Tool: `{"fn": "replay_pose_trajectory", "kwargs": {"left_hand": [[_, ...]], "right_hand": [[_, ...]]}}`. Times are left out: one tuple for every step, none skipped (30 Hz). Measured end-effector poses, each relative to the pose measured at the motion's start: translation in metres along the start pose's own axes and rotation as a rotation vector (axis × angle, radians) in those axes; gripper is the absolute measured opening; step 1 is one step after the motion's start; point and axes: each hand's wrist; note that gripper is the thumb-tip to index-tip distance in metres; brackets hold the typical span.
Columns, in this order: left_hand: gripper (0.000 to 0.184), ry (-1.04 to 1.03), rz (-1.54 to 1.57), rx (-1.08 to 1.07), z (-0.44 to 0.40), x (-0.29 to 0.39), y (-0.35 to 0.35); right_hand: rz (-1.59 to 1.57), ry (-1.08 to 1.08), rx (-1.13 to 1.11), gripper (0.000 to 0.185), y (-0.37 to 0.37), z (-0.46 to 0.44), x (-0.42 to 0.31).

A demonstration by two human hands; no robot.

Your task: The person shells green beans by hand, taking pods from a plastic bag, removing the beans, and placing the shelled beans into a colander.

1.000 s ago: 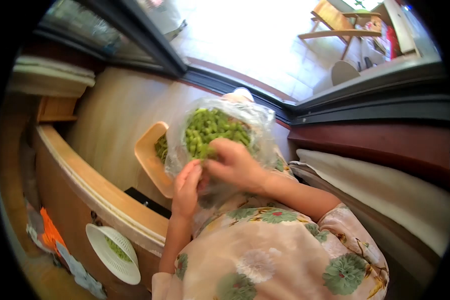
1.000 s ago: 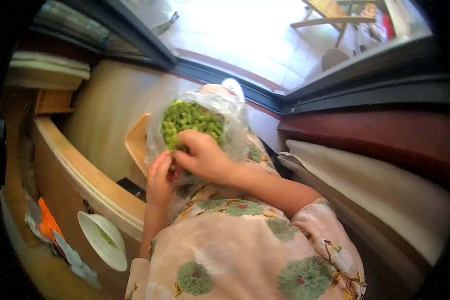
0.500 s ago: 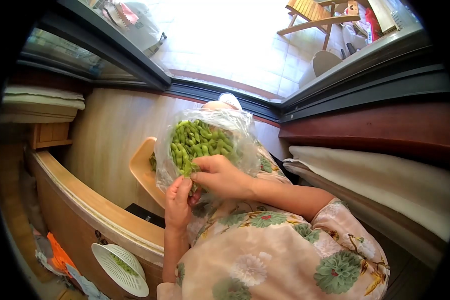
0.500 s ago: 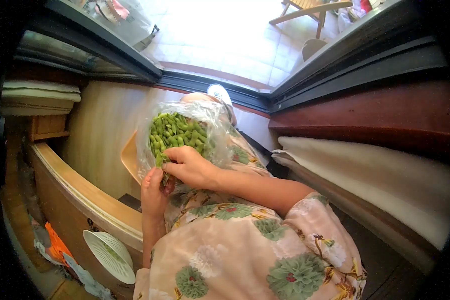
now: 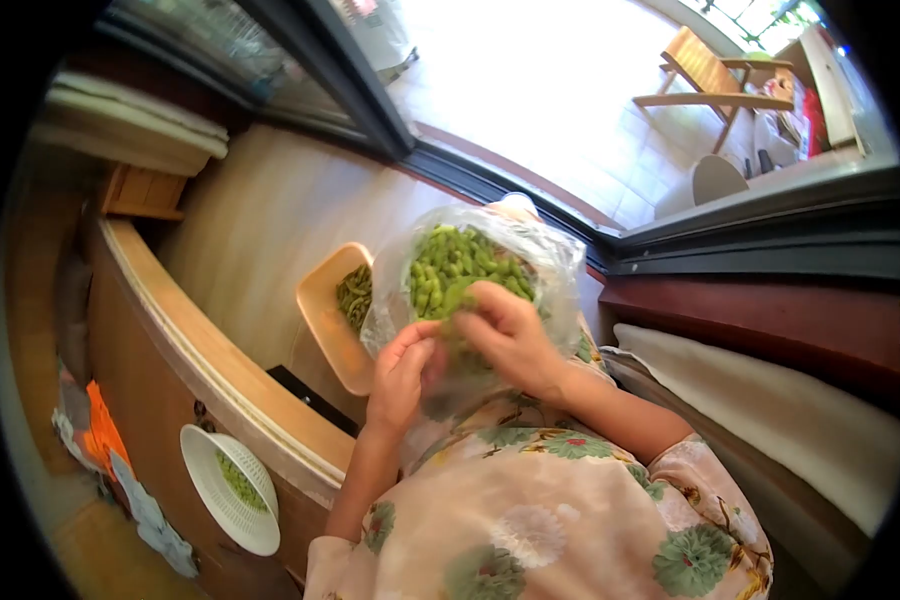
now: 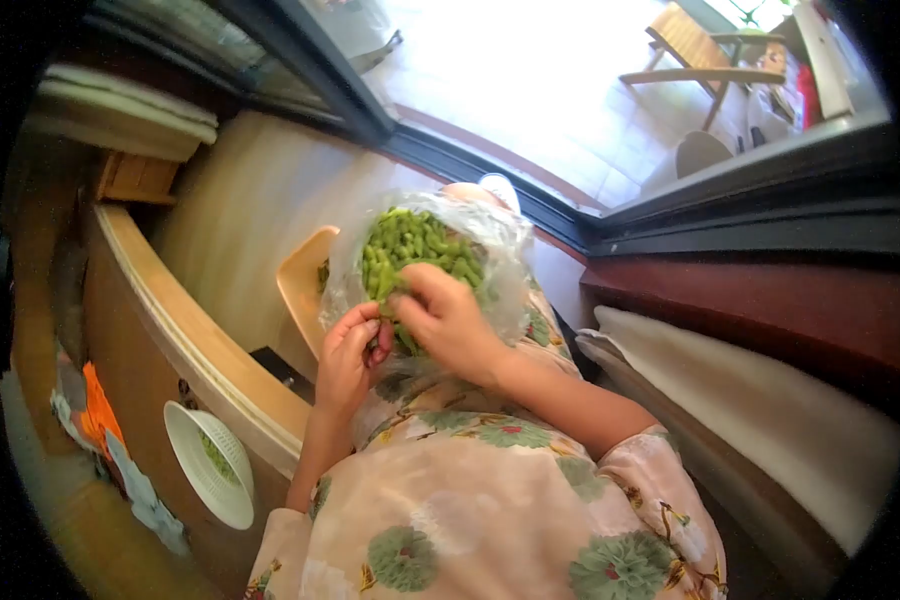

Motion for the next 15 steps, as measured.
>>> {"fn": "replay_pose_trajectory", "kwargs": {"left_hand": [[0.022,-0.005,0.022,0.010,0.001,0.001,0.002],[0.023,-0.009,0.045,0.020,0.003,0.003,0.003],[0.023,-0.016,0.068,0.030,0.003,0.004,0.005],[0.020,-0.019,0.161,0.022,0.004,0.004,0.008],[0.019,-0.035,0.209,0.037,0.007,0.005,0.012],[0.018,-0.055,0.253,0.050,0.010,0.007,0.017],[0.018,-0.076,0.296,0.061,0.014,0.008,0.021],[0.020,-0.086,0.315,0.108,0.020,0.011,0.026],[0.020,-0.145,0.343,0.125,0.027,0.012,0.035],[0.019,-0.204,0.371,0.140,0.036,0.014,0.049],[0.019,-0.262,0.398,0.156,0.046,0.016,0.063],[0.018,-0.307,0.416,0.280,0.059,0.021,0.075],[0.017,-0.356,0.431,0.412,0.075,0.027,0.087],[0.018,-0.403,0.379,0.541,0.091,0.036,0.098],[0.020,-0.451,0.322,0.680,0.108,0.044,0.111]], "right_hand": [[-0.075,-0.097,-0.014,0.008,0.001,-0.002,0.000],[-0.141,-0.160,-0.032,0.008,0.002,-0.002,-0.003],[-0.205,-0.224,-0.051,0.010,0.002,-0.003,-0.010],[-0.229,-0.220,-0.067,0.012,0.002,-0.005,-0.010],[-0.240,-0.239,-0.075,0.013,0.000,-0.006,-0.010],[-0.247,-0.243,-0.095,0.013,-0.001,-0.006,-0.008],[-0.253,-0.246,-0.112,0.013,-0.002,-0.006,-0.007],[-0.261,-0.266,-0.112,0.013,-0.004,-0.006,-0.009],[-0.259,-0.268,-0.127,0.013,-0.005,-0.006,-0.009],[-0.256,-0.270,-0.141,0.013,-0.005,-0.006,-0.008],[-0.253,-0.273,-0.154,0.013,-0.005,-0.006,-0.007],[-0.241,-0.280,-0.155,0.013,-0.005,-0.006,-0.008],[-0.237,-0.280,-0.155,0.014,-0.005,-0.005,-0.006],[-0.221,-0.285,-0.146,0.015,-0.005,-0.004,-0.006],[-0.209,-0.290,-0.145,0.015,-0.006,-0.004,-0.007]]}}
Point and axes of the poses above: each hand's wrist, its own z-axis away from the middle knuckle, its own y-axis out of the back of the hand, x = y × z, and after that the axes turned 4 degrees about -x, right-handed
